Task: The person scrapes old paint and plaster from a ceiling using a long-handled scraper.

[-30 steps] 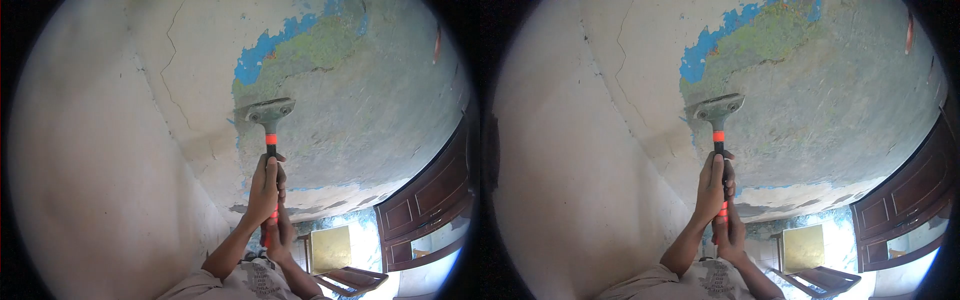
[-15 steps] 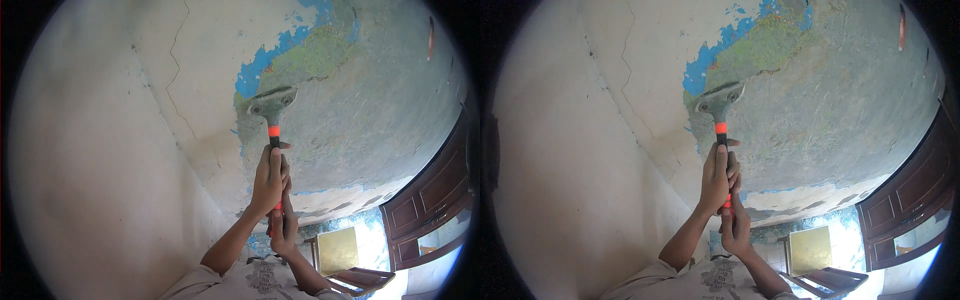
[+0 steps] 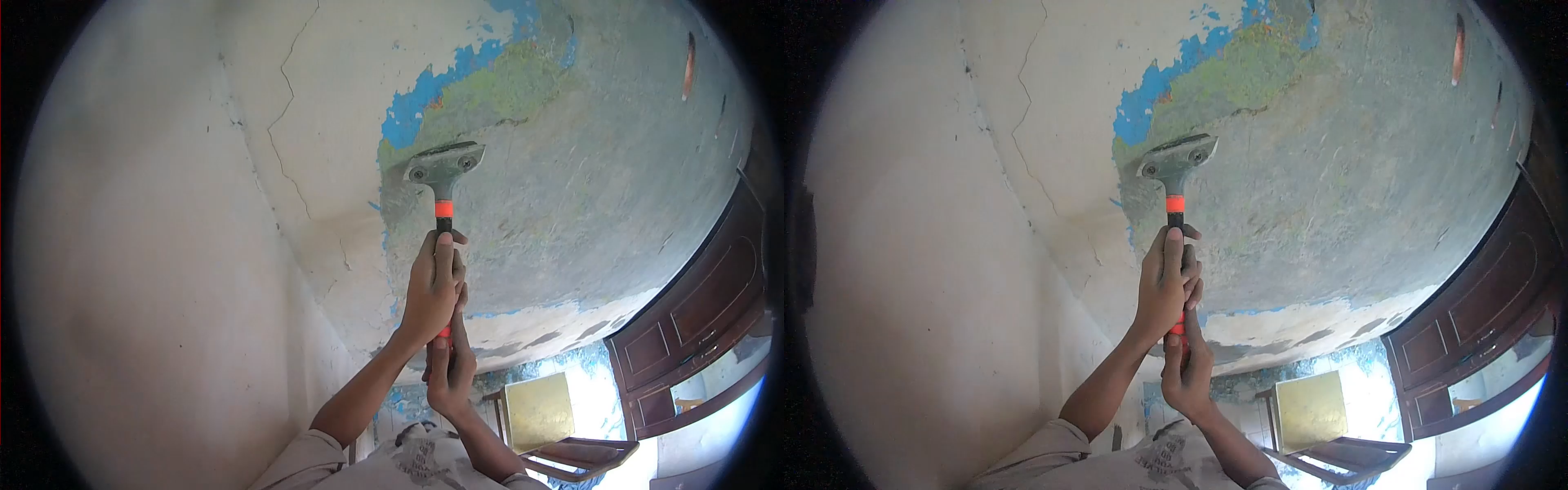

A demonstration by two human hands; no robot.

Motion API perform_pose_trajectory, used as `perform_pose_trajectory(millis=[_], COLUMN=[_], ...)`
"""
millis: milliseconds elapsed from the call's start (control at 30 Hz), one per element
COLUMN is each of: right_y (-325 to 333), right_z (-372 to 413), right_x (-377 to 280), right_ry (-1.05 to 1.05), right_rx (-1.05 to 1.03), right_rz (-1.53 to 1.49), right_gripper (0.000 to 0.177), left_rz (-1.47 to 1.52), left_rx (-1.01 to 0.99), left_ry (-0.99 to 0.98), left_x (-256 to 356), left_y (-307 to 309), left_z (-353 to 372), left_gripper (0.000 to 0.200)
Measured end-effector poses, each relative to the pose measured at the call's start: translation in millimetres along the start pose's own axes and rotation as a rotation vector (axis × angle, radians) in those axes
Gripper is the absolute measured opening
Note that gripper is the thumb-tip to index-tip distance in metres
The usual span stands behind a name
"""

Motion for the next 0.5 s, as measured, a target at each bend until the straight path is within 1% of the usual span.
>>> perform_pose_trajectory(millis=[100, 233, 333, 400, 433, 500], right_y=[5, 6, 7, 9, 9, 9], right_z=[-5, 3, 0, -7, -5, -4], right_x=[-21, -7, -6, -23, -26, -28], right_ry=[-0.078, -0.030, 0.023, 0.023, -0.013, -0.073], right_rx=[-0.006, 0.013, 0.042, 0.049, 0.041, 0.017], right_rz=[-0.021, 0.026, 0.034, 0.036, 0.036, 0.038], right_gripper=[0.059, 0.058, 0.057, 0.056, 0.055, 0.054], left_rz=[-0.012, -0.022, 0.016, 0.023, 0.027, 0.015], left_rx=[-0.003, 0.014, 0.016, 0.011, 0.010, 0.003], left_ry=[-0.024, -0.002, 0.007, -0.003, -0.010, -0.025], left_x=[12, 1, -2, 12, 17, 14], left_y=[-4, 0, 0, -7, -9, -7], left_z=[-6, 2, 2, -6, -8, -6], left_gripper=[0.045, 0.045, 0.034, 0.041, 0.045, 0.045])
Point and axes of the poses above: each hand's wrist, its own z-axis away from the middle knuckle, its own y-axis out of the back of the hand, x = y × z, the point moved 7 cm from there along -z, towards the middle knuckle, and after that the axes turned 4 degrees about -y, right-handed, at the moved point
